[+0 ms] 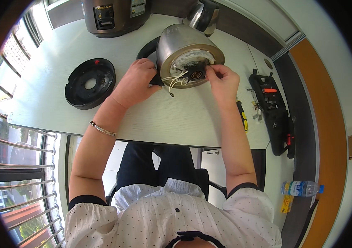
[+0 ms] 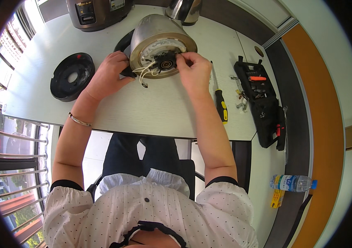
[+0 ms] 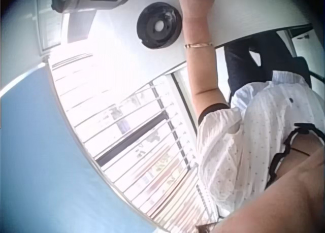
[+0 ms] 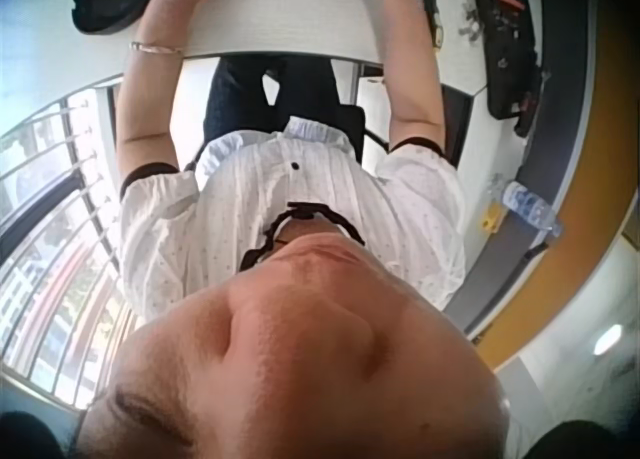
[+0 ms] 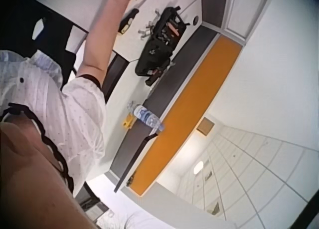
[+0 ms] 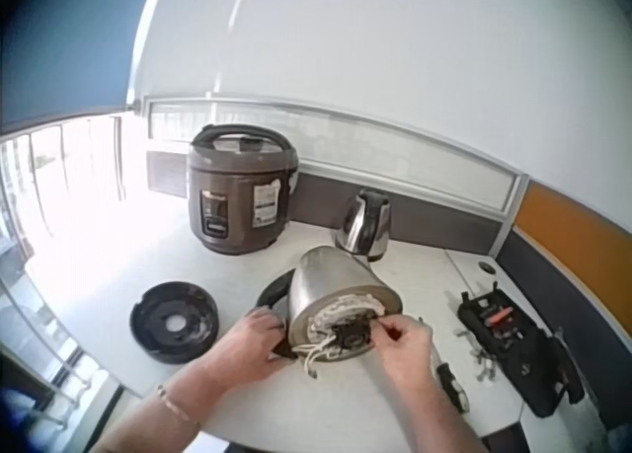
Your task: The person uses a screwdriver to remove screws from the base of an electric kettle. After removing the screws, the person detaches the base cover, exposing the internal heating element and wiring.
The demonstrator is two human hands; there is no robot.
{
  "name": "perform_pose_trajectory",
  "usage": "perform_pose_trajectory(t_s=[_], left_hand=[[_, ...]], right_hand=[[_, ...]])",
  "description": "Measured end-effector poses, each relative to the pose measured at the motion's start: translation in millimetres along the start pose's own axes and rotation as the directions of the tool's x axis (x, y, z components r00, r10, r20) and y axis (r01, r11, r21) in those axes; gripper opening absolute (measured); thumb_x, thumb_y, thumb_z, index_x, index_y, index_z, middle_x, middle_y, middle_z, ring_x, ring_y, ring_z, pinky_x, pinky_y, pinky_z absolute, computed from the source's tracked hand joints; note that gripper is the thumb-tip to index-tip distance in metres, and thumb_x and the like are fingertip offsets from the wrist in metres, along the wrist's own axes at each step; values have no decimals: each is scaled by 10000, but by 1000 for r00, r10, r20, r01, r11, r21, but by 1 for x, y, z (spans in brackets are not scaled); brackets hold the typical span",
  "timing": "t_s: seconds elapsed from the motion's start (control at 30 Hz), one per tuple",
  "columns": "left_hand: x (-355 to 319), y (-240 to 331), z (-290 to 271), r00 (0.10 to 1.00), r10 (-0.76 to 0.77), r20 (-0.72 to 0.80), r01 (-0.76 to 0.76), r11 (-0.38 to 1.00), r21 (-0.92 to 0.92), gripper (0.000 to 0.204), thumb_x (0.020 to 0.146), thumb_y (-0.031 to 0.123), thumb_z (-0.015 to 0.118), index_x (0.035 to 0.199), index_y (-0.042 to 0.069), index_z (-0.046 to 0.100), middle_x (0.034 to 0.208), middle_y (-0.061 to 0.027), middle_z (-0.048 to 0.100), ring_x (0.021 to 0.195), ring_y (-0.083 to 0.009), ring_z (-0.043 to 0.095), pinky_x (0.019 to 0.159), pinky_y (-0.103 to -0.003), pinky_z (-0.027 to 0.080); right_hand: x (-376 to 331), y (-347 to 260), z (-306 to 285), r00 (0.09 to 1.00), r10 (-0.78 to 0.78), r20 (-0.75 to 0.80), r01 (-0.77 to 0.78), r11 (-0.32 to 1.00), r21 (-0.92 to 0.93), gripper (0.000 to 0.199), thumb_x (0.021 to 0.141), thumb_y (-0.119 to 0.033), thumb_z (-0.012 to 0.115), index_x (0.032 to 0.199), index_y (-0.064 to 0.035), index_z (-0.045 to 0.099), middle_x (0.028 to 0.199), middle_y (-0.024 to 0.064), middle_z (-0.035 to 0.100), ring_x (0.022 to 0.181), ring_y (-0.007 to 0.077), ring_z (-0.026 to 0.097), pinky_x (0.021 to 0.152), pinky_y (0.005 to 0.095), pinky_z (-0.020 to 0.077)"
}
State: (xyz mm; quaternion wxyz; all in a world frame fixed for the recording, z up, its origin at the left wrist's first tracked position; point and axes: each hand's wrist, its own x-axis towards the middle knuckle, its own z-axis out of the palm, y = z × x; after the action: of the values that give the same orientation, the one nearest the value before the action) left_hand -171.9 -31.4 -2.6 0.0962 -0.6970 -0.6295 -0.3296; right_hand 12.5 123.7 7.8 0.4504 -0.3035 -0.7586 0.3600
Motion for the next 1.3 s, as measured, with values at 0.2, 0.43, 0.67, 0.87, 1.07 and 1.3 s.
perform_pose_trajectory(t_s=[0.2, 0.43, 0.67, 0.87, 1.07, 1.3], left_hand=[[0, 1, -2, 1000, -9, 5, 9, 1000, -9, 282, 592, 87, 728, 808, -49, 607, 859, -150, 558, 888, -323, 513, 841, -391, 426], [0, -3, 0, 998, -51, 30, 51, 999, -7, 258, 618, 155, 720, 773, -29, 626, 861, -133, 577, 936, -305, 519, 882, -390, 408], [0, -2, -2, 999, -21, 25, 21, 1000, -3, 280, 588, 92, 730, 805, -42, 613, 855, -144, 564, 893, -317, 517, 854, -395, 416], [-1, 0, -1, 1000, -10, 19, 9, 1000, 13, 292, 587, 94, 728, 817, -45, 612, 865, -146, 562, 906, -317, 514, 868, -394, 410], [-1, 1, -2, 1000, -8, 25, 8, 999, 33, 304, 590, 103, 732, 829, -45, 618, 877, -144, 566, 922, -312, 516, 884, -395, 402], [-1, 1, -2, 1000, -6, 29, 5, 999, 38, 306, 590, 113, 738, 829, -42, 626, 877, -137, 570, 928, -304, 517, 889, -391, 394]], right_hand=[[3, -2, -9, 835, -533, 136, 543, 763, -349, 71, 737, -46, 667, 784, 6, 653, 710, 117, 633, 584, 225, 607, 553, 303, 482], [-4, 4, -4, 928, -370, 38, 371, 914, -162, 112, 797, -73, 670, 864, 16, 667, 679, 56, 633, 519, 87, 525, 477, 222, 414], [-10, -16, 1, 992, 128, 9, -128, 986, 103, 156, 810, -105, 658, 813, 51, 668, 600, 43, 625, 516, 62, 522, 487, 216, 403], [-10, -14, 2, 981, 191, -15, -186, 970, 155, 160, 808, -101, 656, 815, 59, 666, 609, 48, 624, 525, 71, 531, 513, 209, 406], [-11, -16, 5, 986, 160, -53, -151, 979, 138, 159, 805, -92, 655, 823, 66, 665, 613, 53, 623, 541, 77, 545, 526, 212, 415], [-10, -19, 5, 981, 188, -55, -179, 973, 146, 162, 803, -89, 657, 814, 72, 662, 613, 57, 624, 553, 82, 560, 528, 210, 417]])
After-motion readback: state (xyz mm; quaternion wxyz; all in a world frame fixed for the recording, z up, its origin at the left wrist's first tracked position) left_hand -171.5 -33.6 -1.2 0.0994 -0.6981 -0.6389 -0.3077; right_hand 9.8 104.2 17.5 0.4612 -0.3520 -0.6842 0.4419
